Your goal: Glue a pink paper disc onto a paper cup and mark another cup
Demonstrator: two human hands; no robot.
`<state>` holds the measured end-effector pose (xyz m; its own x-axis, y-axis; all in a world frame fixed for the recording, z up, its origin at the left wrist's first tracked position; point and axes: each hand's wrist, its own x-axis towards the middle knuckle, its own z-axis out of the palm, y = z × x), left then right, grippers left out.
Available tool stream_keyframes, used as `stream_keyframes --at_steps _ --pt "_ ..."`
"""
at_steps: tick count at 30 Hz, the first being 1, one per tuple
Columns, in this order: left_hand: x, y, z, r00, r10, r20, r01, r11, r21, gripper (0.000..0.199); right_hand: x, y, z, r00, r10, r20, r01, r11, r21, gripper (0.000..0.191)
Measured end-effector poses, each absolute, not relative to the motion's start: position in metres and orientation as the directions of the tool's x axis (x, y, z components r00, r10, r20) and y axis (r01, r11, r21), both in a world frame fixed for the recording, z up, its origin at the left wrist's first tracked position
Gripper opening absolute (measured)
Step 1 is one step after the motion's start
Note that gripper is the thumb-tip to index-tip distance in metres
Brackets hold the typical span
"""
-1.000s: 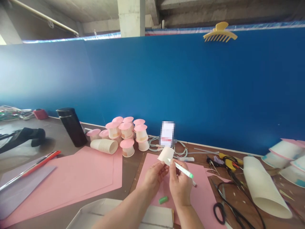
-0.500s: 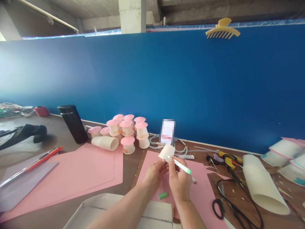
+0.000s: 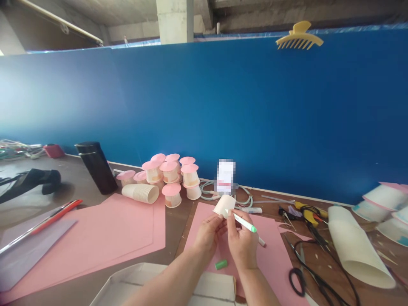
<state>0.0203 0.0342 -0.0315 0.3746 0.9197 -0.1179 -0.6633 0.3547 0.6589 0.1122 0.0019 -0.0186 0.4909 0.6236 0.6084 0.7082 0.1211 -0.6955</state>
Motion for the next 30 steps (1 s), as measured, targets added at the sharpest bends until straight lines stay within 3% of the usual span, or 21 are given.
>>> stream_keyframes --at_steps 14,26,30 --pt "0.02 0.035 -0.033 0.34 0.932 -0.125 -0.636 0.326 0.7 0.032 0.11 0.004 -0.016 0.462 0.615 0.639 0.777 0.066 -0.626 0.046" --pt "0.018 0.032 -0.028 0.324 0.944 -0.06 -0.686 0.278 0.673 0.02 0.101 0.007 -0.013 0.441 0.618 0.651 0.784 0.087 -0.615 0.045" --pt "0.018 0.034 -0.029 0.329 0.939 -0.102 -0.698 0.315 0.643 0.024 0.101 0.005 -0.012 0.467 0.623 0.628 0.742 0.11 -0.661 0.045"
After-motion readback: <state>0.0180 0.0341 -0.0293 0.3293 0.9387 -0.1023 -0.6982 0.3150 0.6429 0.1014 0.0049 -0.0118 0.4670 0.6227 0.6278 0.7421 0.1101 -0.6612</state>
